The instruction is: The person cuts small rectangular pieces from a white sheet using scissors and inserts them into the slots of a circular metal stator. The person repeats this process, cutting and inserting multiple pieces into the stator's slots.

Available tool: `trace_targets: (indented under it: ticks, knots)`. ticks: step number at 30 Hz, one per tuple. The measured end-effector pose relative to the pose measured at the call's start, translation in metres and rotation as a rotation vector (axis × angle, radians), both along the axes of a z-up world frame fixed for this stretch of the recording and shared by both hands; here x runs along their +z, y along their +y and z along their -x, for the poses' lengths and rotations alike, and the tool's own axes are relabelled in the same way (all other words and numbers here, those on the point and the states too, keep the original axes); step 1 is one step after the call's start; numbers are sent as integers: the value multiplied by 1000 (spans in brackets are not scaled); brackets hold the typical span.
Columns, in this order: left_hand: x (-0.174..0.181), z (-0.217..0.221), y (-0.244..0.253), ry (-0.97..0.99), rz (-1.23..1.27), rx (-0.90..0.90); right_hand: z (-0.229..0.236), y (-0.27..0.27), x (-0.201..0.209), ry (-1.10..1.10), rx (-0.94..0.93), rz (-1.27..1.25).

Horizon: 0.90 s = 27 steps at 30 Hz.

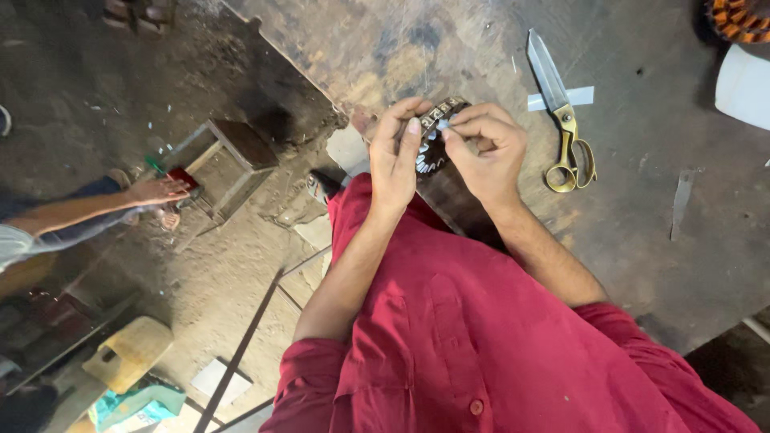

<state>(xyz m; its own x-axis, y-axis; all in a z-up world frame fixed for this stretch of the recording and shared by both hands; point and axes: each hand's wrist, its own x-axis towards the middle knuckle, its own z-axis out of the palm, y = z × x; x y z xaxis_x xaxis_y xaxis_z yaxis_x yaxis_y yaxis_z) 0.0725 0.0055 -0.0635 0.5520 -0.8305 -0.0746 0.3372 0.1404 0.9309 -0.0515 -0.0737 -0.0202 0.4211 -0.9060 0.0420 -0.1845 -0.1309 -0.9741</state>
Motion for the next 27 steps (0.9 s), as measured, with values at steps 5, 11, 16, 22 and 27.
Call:
trace_targets:
  ticks: [5, 11, 16, 22, 27]
  knots:
    - [1, 1, 1, 34, 4, -13, -2, 2, 6, -96, 47, 33]
    - [2, 1, -2, 7, 6, 0, -13, 1, 16, 74, 7, 268]
    - [1, 2, -4, -17, 10, 4, -16, -2, 31, 115, 121, 311]
    - [6, 2, -2, 9, -6, 4, -6, -7, 49, 156, 182, 262]
    - [8, 1, -1, -19, 14, -1, -14, -5, 39, 207, 137, 379]
